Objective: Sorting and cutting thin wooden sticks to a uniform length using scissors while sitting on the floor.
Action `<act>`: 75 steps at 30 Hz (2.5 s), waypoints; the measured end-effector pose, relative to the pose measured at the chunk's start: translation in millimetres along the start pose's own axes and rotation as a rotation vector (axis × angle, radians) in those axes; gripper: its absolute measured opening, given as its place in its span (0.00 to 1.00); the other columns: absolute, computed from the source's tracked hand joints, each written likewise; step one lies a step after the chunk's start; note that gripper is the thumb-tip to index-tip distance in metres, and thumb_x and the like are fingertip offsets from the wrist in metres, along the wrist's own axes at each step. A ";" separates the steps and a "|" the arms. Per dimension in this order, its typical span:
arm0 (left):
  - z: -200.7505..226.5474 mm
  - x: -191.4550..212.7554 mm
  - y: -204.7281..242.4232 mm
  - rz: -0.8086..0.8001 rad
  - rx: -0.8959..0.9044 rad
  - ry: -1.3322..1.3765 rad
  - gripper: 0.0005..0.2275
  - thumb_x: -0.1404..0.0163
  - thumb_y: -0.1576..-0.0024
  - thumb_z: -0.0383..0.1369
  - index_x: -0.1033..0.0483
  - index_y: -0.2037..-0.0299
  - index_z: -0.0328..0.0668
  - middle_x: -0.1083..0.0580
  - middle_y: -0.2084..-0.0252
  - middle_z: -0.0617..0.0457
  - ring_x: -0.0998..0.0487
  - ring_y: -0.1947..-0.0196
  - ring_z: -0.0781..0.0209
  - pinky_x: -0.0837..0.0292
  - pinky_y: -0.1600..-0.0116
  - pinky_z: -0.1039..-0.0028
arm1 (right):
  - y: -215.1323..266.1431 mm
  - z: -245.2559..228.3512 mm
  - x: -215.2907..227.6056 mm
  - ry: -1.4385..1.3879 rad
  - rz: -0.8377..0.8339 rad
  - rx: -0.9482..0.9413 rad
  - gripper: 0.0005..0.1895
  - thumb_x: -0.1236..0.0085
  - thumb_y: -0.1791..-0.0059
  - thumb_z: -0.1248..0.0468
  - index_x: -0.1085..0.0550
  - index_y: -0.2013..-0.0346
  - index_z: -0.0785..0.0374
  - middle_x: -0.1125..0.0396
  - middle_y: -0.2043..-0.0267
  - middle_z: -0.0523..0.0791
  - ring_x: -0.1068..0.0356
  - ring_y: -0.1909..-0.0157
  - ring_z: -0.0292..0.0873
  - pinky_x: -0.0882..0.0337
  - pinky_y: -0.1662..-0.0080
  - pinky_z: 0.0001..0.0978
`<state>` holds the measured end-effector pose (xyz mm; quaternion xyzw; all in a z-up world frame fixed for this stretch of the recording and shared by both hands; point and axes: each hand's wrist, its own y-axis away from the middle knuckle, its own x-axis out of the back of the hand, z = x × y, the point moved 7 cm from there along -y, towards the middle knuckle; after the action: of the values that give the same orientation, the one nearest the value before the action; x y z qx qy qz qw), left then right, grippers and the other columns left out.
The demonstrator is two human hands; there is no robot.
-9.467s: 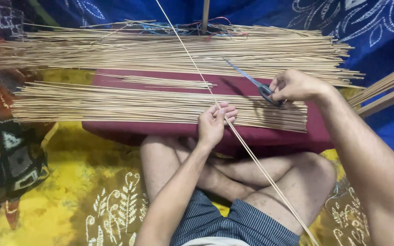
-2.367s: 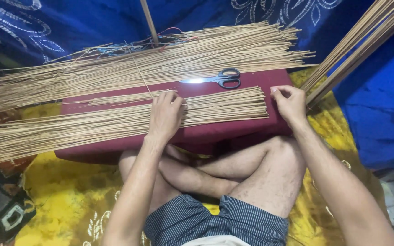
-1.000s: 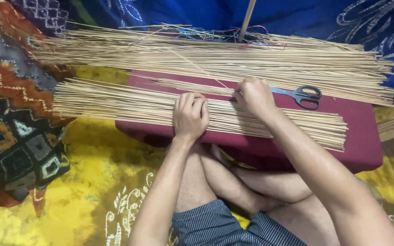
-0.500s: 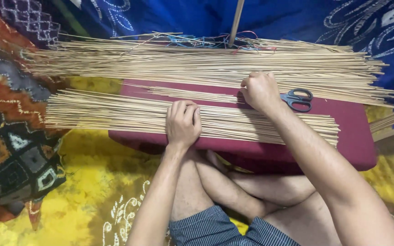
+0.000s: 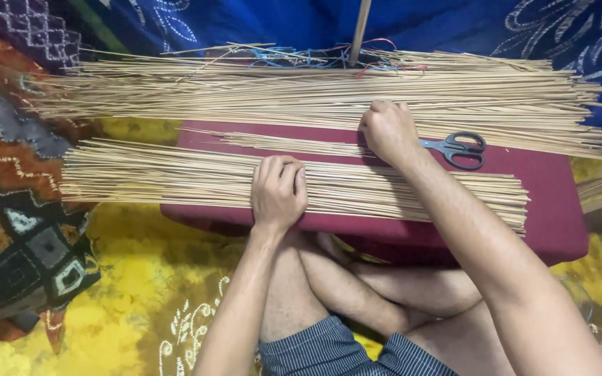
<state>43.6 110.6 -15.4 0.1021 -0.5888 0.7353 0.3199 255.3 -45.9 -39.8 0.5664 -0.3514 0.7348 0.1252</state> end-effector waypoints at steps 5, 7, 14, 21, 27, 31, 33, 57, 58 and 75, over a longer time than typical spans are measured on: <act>1.3 0.2 -0.6 0.006 -0.007 0.002 0.03 0.50 0.40 0.29 0.23 0.65 0.45 0.29 0.63 0.56 0.25 0.60 0.54 0.30 0.55 0.65 | -3.1 2.5 -12.0 0.049 0.074 0.059 0.04 0.35 0.56 0.57 0.22 0.73 0.50 0.35 0.71 0.37 0.28 0.63 0.42 0.34 0.62 0.38; 0.6 0.3 -0.4 0.006 -0.005 0.003 0.03 0.50 0.40 0.29 0.23 0.65 0.45 0.29 0.63 0.56 0.25 0.60 0.54 0.30 0.55 0.65 | -3.9 1.7 -11.3 0.053 0.103 0.077 0.04 0.36 0.56 0.58 0.23 0.75 0.50 0.35 0.72 0.37 0.28 0.64 0.42 0.34 0.63 0.38; 0.8 1.0 -0.4 0.014 -0.014 -0.009 0.03 0.50 0.41 0.29 0.23 0.65 0.45 0.29 0.63 0.56 0.25 0.60 0.54 0.30 0.56 0.66 | 0.9 -1.8 0.7 0.065 0.158 0.125 0.06 0.40 0.54 0.59 0.24 0.75 0.52 0.36 0.72 0.38 0.28 0.66 0.42 0.33 0.66 0.36; 3.7 4.2 -1.6 0.024 -0.025 -0.016 0.03 0.49 0.41 0.29 0.23 0.66 0.44 0.29 0.64 0.56 0.25 0.61 0.54 0.30 0.57 0.65 | 7.2 11.2 14.5 0.059 0.222 0.113 0.05 0.41 0.52 0.60 0.26 0.71 0.54 0.36 0.69 0.40 0.27 0.65 0.45 0.32 0.67 0.37; 2.1 0.9 2.4 0.058 -0.061 -0.029 0.03 0.49 0.42 0.29 0.23 0.67 0.44 0.29 0.64 0.56 0.25 0.61 0.54 0.32 0.57 0.66 | 27.5 1.9 78.2 0.125 0.355 0.198 0.06 0.40 0.52 0.62 0.30 0.70 0.53 0.38 0.72 0.40 0.28 0.67 0.45 0.33 0.67 0.36; 3.9 0.1 4.5 0.101 -0.122 -0.032 0.03 0.49 0.41 0.29 0.23 0.67 0.45 0.28 0.64 0.57 0.25 0.61 0.55 0.32 0.58 0.67 | 51.8 -7.9 125.1 0.127 0.398 0.222 0.07 0.40 0.52 0.65 0.31 0.70 0.54 0.38 0.71 0.41 0.29 0.65 0.45 0.32 0.65 0.35; 16.4 9.4 5.3 0.148 -0.226 -0.057 0.06 0.50 0.37 0.35 0.23 0.66 0.49 0.27 0.62 0.59 0.24 0.59 0.58 0.34 0.53 0.68 | 68.6 -12.4 143.4 0.085 0.388 0.241 0.07 0.40 0.54 0.67 0.31 0.68 0.57 0.37 0.70 0.43 0.29 0.63 0.47 0.31 0.63 0.35; 63.9 10.7 -15.0 -0.327 -0.322 -0.175 0.15 0.47 0.51 0.24 0.23 0.54 0.52 0.28 0.66 0.58 0.22 0.60 0.56 0.31 0.57 0.66 | 240.9 62.3 165.2 0.006 0.157 -0.027 0.06 0.44 0.47 0.66 0.26 0.56 0.57 0.34 0.67 0.43 0.27 0.60 0.50 0.29 0.61 0.43; 68.8 9.8 -15.6 -0.327 -0.326 -0.173 0.15 0.47 0.51 0.24 0.23 0.54 0.52 0.28 0.66 0.58 0.22 0.60 0.56 0.31 0.57 0.66 | 241.5 61.9 165.0 0.007 0.159 -0.031 0.06 0.44 0.47 0.66 0.26 0.56 0.57 0.34 0.67 0.43 0.27 0.60 0.50 0.29 0.61 0.43; 164.7 -35.4 -19.9 -0.358 -0.407 -0.040 0.03 0.51 0.42 0.28 0.26 0.64 0.49 0.32 0.72 0.56 0.22 0.70 0.52 0.27 0.67 0.65 | 237.8 37.1 163.8 -0.039 0.147 -0.045 0.06 0.46 0.49 0.66 0.25 0.58 0.55 0.33 0.64 0.41 0.28 0.57 0.46 0.32 0.58 0.38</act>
<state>45.5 -53.1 29.0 0.1525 -0.7032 0.5312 0.4472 90.8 -277.0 26.0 0.5502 -0.4108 0.7230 0.0767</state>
